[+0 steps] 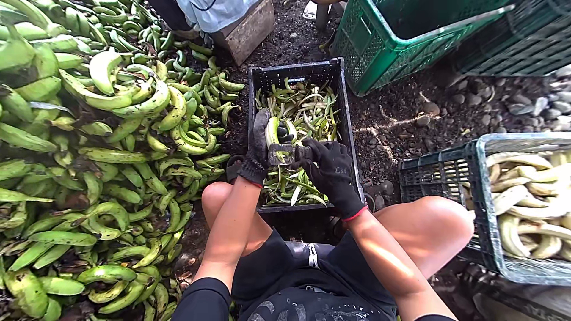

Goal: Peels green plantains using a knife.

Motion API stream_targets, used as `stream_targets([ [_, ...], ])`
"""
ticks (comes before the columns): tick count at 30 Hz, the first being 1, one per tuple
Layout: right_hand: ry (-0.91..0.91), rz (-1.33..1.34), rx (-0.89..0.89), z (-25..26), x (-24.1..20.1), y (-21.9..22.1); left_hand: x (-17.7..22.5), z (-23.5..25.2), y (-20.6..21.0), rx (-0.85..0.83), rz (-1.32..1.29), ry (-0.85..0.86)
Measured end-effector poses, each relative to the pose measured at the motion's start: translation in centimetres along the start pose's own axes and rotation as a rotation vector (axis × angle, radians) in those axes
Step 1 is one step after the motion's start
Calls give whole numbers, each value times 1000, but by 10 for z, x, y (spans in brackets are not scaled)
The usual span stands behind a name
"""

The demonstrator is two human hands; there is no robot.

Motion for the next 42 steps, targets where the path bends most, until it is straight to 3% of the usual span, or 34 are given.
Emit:
stream_targets([
  [3,141,192,-175,23,8,24,21,-13,4,45,375,317],
  [6,246,368,-314,40,14,41,28,-20,23,-69,632,487],
  [8,260,420,-332,49,20,42,18,-32,34,-139,717,398],
  [12,312,441,-298,53,25,25,18,-28,37,-196,428,305],
  [16,318,468,-236,55,30,12,15,-31,38,-240,387,249],
  [19,110,440,-110,57,21,0,11,-17,25,-187,216,160],
  [22,-133,170,-73,38,6,-12,19,-12,23,-252,16,107],
  [24,-217,69,-40,23,-2,-17,16,-12,22,-200,-64,31],
  [27,-154,29,-88,16,0,-12,20,-11,16,-156,113,131],
  [30,31,125,-240,26,7,9,13,-9,18,-188,241,206],
  [33,254,269,-285,44,25,31,16,-14,22,-195,329,387],
  [36,403,349,-284,56,37,26,22,-30,30,-136,544,408],
  [39,290,389,-209,60,36,8,29,-24,23,-85,460,336],
  [42,-3,271,-180,55,25,-7,37,-13,8,-99,349,323],
])
Point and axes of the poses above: each hand's wrist, its own z-axis towards the middle knuckle, its own y-axis out of the palm, x = y × z, the point moved 10 cm from there along z, towards the middle knuckle, and after that the axes turned 8 degrees about -z, right-handed, at the moved point
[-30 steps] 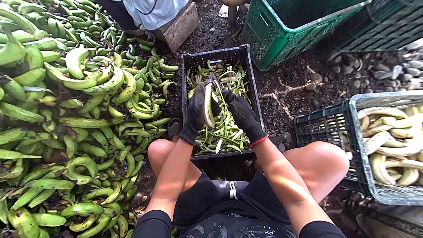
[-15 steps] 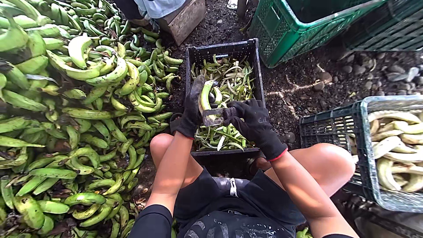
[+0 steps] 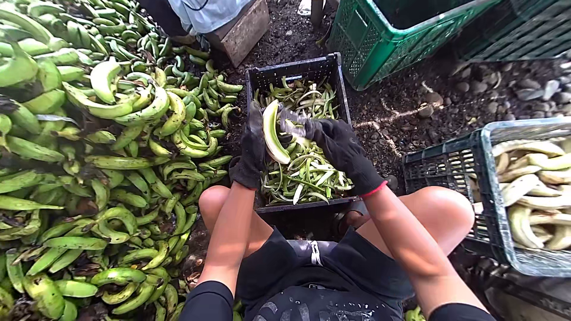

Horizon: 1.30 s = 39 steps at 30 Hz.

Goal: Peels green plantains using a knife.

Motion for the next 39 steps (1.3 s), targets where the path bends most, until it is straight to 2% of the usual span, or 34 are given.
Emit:
stream_targets([
  [2,-89,-155,-71,-12,-8,-1,5,7,-6,31,-11,12],
  [5,-104,-257,-98,-25,-12,4,3,6,-5,55,31,-23],
  [8,-12,-149,-111,-17,-9,13,5,-3,6,27,172,53],
  [11,144,-15,-23,5,12,16,8,-12,18,25,236,99],
  [15,247,-12,35,14,20,-11,6,-13,5,58,399,64],
  [18,271,-49,77,17,29,-40,-5,-17,-2,13,400,3],
  [22,196,-327,-67,14,41,-49,-10,-18,-11,13,333,-83],
  [26,387,-499,-238,0,73,-38,-18,-10,-51,190,688,-164],
  [28,361,-511,-347,-6,86,-25,-30,-7,-71,264,815,-285],
  [30,289,-528,-544,-16,96,-10,-48,-9,-84,367,760,-417],
  [32,290,-527,-663,-26,114,4,-68,-4,-83,422,632,-485],
  [34,316,-529,-732,-36,127,16,-80,9,-41,370,460,-485],
  [35,303,-546,-785,-40,130,21,-79,16,2,286,350,-478],
  [36,285,-550,-820,-42,131,23,-74,20,58,142,209,-464],
  [39,241,-483,-812,-41,130,14,-31,2,232,-479,-170,-499],
])
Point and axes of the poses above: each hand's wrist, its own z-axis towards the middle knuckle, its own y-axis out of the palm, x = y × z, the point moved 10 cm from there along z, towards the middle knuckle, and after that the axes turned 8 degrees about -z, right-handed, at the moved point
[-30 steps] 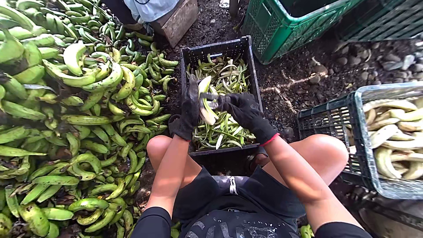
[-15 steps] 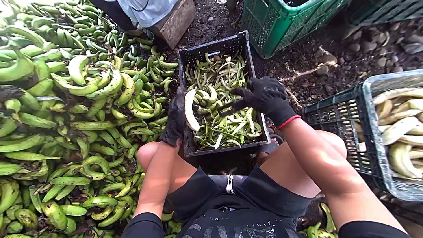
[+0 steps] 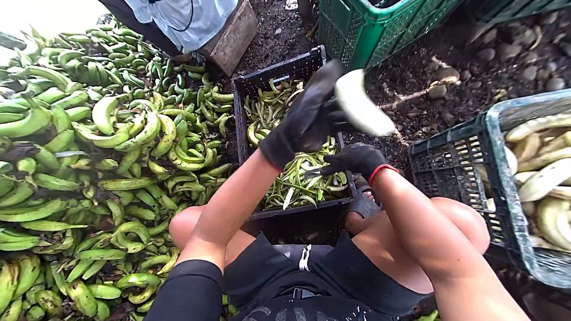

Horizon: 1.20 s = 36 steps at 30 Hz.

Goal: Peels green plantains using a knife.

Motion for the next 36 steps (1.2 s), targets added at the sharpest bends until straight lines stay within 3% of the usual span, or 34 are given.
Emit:
stream_targets([
  [2,46,99,58,-5,16,-8,21,2,75,-317,20,-15],
  [3,135,205,121,-14,28,-16,33,1,88,-397,93,15],
  [5,272,310,212,-39,45,-32,53,5,69,-295,533,111],
  [8,324,336,380,-72,59,-55,47,20,-33,-3,1633,77],
  [9,319,349,404,-79,63,-59,29,23,-81,49,1863,-56],
  [11,258,411,463,-86,69,-67,-17,19,-178,155,2059,-346],
  [14,-3,446,474,-69,63,-72,-70,5,-271,333,2017,-528],
  [18,-201,938,242,-54,19,-67,-92,-3,-320,534,1804,-569],
  [21,-328,1190,89,-56,-17,-60,-72,6,-308,500,1805,-576],
  [24,-393,1304,129,-56,-23,-63,-42,13,-282,349,1725,-467],
  [27,-347,1341,194,-54,-19,-66,-15,0,-249,170,1601,-342],
  [30,-387,1400,203,-52,-22,-54,-3,-32,-211,131,1508,-282],
  [33,-359,1441,163,-50,-31,-22,-31,-58,-196,232,1420,-257],
  [36,-297,1410,57,-40,-49,8,-103,-68,-208,344,1484,-355],
])
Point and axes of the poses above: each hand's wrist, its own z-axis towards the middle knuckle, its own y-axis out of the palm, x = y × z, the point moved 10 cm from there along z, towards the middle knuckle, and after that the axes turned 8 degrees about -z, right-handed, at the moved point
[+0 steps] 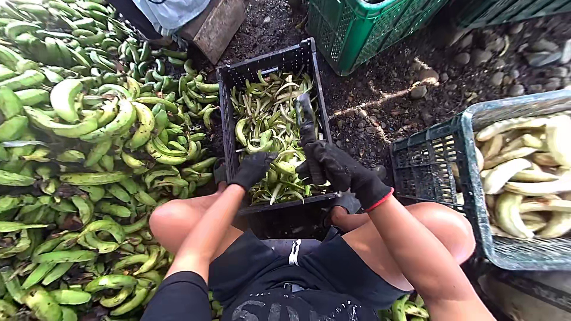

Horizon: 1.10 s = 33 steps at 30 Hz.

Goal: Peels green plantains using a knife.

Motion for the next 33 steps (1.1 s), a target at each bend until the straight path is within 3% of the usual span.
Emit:
stream_targets([
  [3,154,-36,62,-7,29,9,-13,3,41,11,86,-175],
  [7,288,-87,176,-19,67,21,-21,1,40,-84,56,-277],
  [13,422,-38,245,-13,108,68,-26,6,42,-35,-161,-326],
  [22,459,-322,291,-4,128,81,-30,-1,53,2,-238,-378],
  [33,441,-311,282,48,131,85,-49,10,58,27,-294,-373],
])
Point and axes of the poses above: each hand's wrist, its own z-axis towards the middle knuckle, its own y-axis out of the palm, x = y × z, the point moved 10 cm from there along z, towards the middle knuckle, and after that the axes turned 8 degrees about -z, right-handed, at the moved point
